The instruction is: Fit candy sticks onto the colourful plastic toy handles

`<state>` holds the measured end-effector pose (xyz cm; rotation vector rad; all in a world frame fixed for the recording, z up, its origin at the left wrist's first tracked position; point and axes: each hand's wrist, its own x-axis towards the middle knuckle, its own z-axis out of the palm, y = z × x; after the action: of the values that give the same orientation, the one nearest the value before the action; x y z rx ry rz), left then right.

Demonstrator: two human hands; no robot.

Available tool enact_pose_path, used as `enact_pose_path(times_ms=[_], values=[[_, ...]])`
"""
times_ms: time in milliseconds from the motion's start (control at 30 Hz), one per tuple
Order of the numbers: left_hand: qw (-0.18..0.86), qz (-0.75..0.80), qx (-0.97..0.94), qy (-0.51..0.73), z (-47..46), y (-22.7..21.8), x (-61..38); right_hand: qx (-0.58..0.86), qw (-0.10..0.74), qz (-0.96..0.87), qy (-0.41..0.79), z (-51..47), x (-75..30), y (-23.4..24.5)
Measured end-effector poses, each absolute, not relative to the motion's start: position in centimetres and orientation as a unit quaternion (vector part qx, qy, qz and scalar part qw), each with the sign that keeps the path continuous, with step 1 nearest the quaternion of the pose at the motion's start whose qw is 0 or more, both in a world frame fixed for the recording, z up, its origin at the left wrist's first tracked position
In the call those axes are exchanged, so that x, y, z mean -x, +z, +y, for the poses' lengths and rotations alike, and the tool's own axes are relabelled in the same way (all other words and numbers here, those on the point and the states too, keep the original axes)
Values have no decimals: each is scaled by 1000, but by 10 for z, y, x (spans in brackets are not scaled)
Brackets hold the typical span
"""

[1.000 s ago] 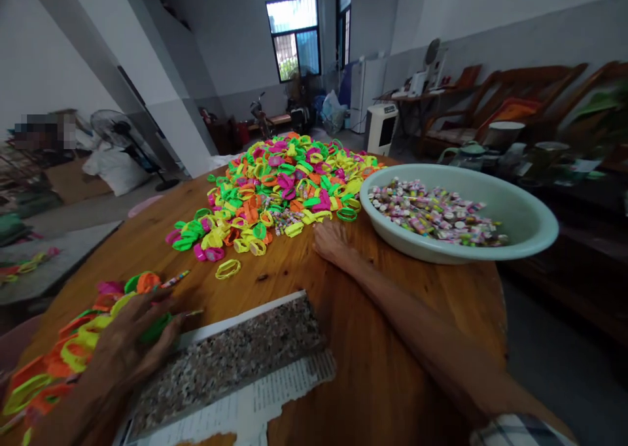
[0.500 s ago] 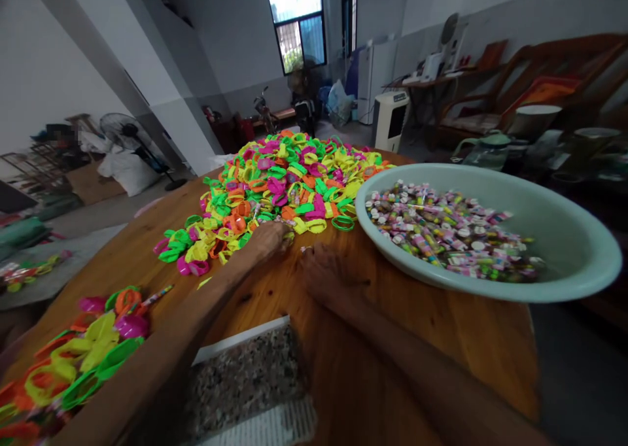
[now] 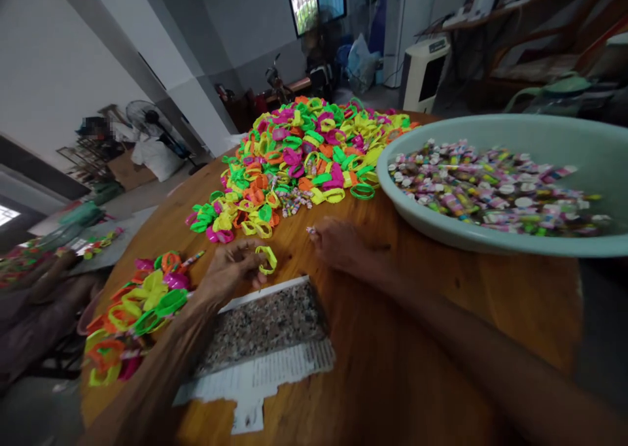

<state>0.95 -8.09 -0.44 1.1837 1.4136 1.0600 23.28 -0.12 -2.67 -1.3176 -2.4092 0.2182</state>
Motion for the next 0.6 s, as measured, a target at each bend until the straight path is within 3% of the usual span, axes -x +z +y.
enact_pose_path(times_ms=[167, 267, 467, 600], values=[[447, 618, -494, 417, -118, -15, -5, 344, 226, -904, 117, -72, -219, -10], [345, 658, -541, 394, -129, -23, 3, 310, 177, -928, 103, -108, -207, -17], [178, 682, -645, 295, -143, -33, 21, 327, 150, -933, -4, -131, -191, -40], [139, 673, -680, 257, -147, -33, 28, 345, 201, -916, 45, -131, -186, -42]])
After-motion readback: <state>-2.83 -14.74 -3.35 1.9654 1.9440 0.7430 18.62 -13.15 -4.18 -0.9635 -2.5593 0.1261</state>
